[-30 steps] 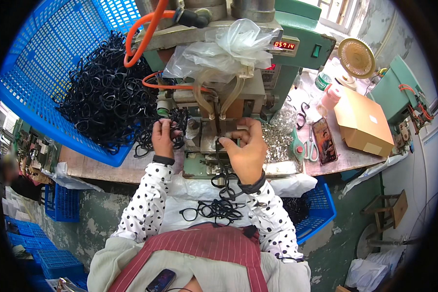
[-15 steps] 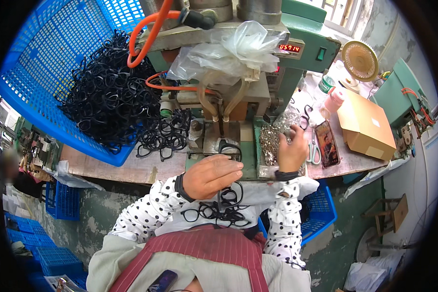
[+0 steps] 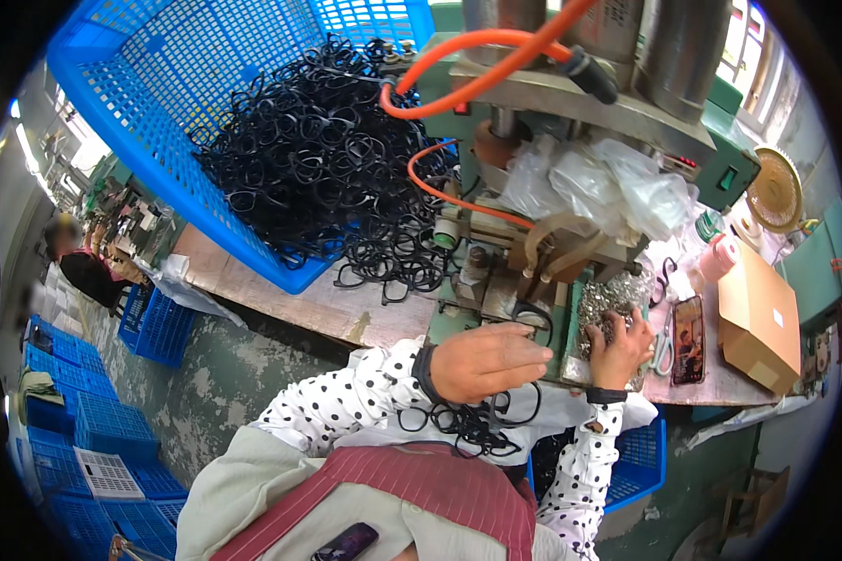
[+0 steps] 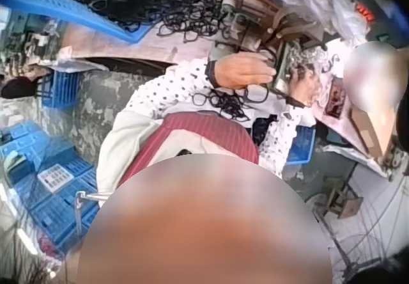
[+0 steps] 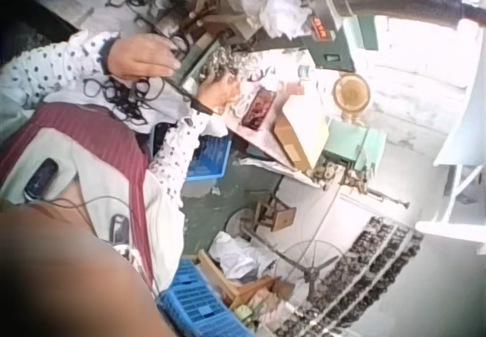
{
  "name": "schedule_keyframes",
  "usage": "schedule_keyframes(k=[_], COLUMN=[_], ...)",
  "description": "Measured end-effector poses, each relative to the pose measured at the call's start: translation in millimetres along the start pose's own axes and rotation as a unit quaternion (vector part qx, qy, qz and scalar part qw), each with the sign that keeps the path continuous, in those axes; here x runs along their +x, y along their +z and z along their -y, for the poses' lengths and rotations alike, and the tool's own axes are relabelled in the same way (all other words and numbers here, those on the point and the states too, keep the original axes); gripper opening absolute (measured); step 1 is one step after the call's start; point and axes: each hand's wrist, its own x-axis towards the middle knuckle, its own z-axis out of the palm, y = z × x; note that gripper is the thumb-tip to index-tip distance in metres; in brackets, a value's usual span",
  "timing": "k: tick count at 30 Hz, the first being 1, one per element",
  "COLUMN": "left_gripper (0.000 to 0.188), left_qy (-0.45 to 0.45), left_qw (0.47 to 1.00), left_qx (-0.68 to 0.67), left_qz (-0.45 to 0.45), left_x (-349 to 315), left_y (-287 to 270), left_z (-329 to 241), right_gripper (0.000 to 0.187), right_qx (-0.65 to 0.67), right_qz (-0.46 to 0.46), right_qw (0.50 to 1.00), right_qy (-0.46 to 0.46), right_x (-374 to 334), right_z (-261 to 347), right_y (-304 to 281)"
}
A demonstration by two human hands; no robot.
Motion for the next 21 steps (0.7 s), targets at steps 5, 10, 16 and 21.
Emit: schedule_keyframes(k=[5,10,16,21], left_gripper=[0.029,0.028,0.057,0.041], left_qy=[-0.116,-0.457,-0.747,-0.733], left_qw=[0.979,0.744,0.542,0.643], left_qx=[0.164,0.468,0.385,0.220], left_qz=[-0.024,-0.132,0.000,-0.040], left_x=[-24,-123,-159,-160], left_y=[-35,-104,-117,-92], left_z=[8,95,141,137], right_gripper=[0.010,0.004,0.007,0.009], right_qx=[0.057,0.215,0.176,0.175], right_qz=[-0.050,-0.089,-0.105,-0.090], right_qw=[0.997,0.969,0.977,0.980], right_qy=[-0.028,0.081,0.060,0.041], right_x=[-3,-10,-7,-11], right_z=[-14,-14,-11,-17], right_y=[4,4,8,9])
